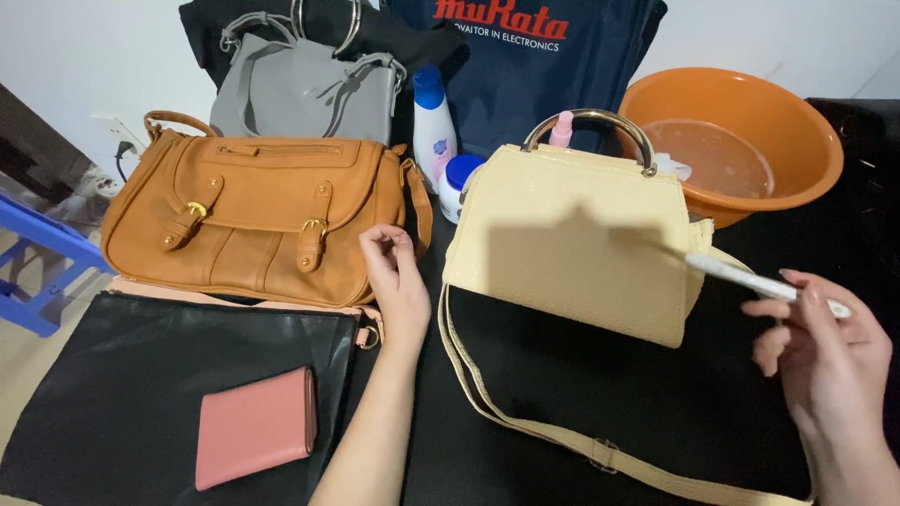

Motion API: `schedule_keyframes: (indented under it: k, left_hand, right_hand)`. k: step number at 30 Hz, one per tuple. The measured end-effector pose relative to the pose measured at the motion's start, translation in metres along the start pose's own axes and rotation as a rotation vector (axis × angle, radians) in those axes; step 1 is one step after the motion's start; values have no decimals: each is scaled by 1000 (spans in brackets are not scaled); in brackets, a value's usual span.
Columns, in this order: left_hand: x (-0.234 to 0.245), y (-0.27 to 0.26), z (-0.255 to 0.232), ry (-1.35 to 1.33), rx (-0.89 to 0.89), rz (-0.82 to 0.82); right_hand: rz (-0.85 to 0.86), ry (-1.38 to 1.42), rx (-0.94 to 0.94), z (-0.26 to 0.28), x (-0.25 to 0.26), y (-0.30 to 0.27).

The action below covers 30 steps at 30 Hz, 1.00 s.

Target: Cleaning a cream-colored leather bag using a toothbrush and cleaning solution from a bucket.

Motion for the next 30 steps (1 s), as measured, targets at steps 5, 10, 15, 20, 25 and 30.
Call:
schedule_keyframes:
  k: [5, 10, 15, 20, 25, 30]
  left_hand:
    - [0, 1, 6, 8, -12, -14]
    - [0, 0, 2, 14, 9, -19]
    - [2, 1, 1, 28, 2, -10]
    - [1, 0, -2, 35, -11, -8]
    - [0, -1, -2, 22, 5, -3]
    - [1, 0, 0, 34, -1, -8]
  right_hand:
    - [10, 71, -22, -11, 10, 2]
    - [29, 69, 3, -15, 15, 1]
    - [44, 95, 10, -15, 11, 3]
    - [52, 48, 39, -3, 2, 0]
    - [74, 74, 42, -2, 2, 0]
    - [36, -18, 19, 5, -4, -2]
Point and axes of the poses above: each hand's wrist, its own y-axis towards the middle knuckle, its own x-axis out of the back of the hand, z = x × y, the point moved 2 cm from there along y, towards the middle knuckle, and after that the axes turned 13 degrees about z, right-handed, at the moved point
